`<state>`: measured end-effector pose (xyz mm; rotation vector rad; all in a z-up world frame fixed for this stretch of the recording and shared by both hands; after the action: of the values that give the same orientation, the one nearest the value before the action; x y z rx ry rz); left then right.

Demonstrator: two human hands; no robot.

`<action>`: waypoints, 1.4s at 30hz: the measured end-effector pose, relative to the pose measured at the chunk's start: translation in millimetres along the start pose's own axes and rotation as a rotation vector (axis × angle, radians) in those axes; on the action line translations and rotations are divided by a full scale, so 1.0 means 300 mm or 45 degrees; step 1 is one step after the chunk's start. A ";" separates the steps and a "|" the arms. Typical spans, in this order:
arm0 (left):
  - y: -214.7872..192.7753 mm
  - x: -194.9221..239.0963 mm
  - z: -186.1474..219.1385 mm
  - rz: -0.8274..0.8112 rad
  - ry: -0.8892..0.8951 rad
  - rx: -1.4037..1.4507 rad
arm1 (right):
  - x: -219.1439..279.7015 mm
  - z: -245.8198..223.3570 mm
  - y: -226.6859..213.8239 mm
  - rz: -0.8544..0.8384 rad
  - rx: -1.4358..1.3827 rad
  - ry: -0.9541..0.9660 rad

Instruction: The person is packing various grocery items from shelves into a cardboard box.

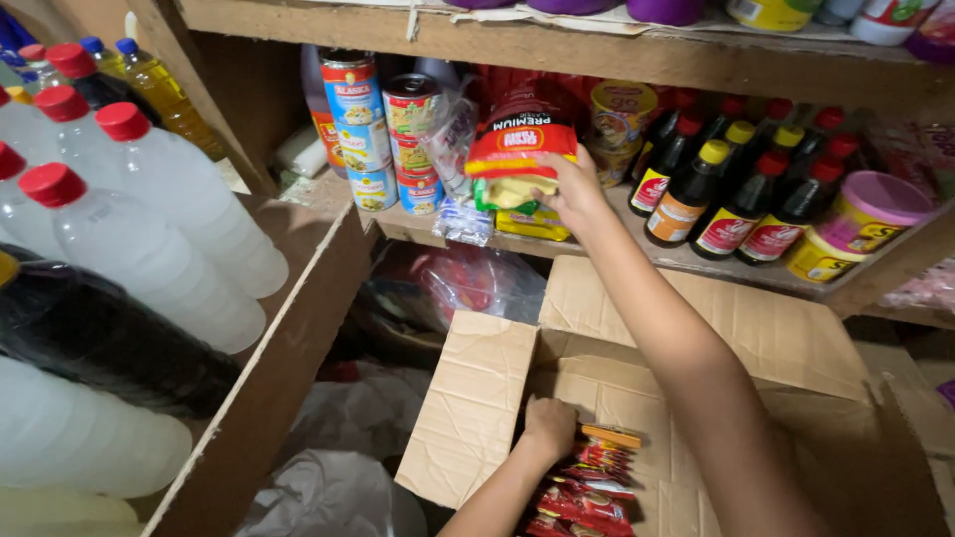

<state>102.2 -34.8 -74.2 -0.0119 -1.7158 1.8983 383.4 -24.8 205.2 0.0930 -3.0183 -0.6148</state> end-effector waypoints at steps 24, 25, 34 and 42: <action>-0.031 0.026 -0.016 0.044 0.004 -0.006 | 0.093 -0.584 -1.042 0.316 -0.073 -0.293; -0.015 0.009 -0.021 0.064 0.010 -0.016 | 0.034 -0.583 -1.097 0.292 -0.083 -0.265; -0.032 0.022 -0.022 0.064 -0.001 0.005 | 0.053 -0.681 -1.061 0.568 0.429 -0.506; -0.033 0.018 -0.027 0.029 -0.016 0.025 | 0.027 -0.683 -1.218 0.896 1.235 -0.992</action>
<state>104.9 -25.1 -64.7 -0.0120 -1.7119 1.9359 407.2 -440.7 250.3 -1.3510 -3.2678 1.0925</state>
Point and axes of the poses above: each hand's wrist, its own x-axis away from the middle knuckle, its own y-axis out of the palm, z = x × y, the point moved 10 cm from there along -x, towards the middle knuckle, and after that the axes turned 1 degree about -z, right-handed, at the moved point
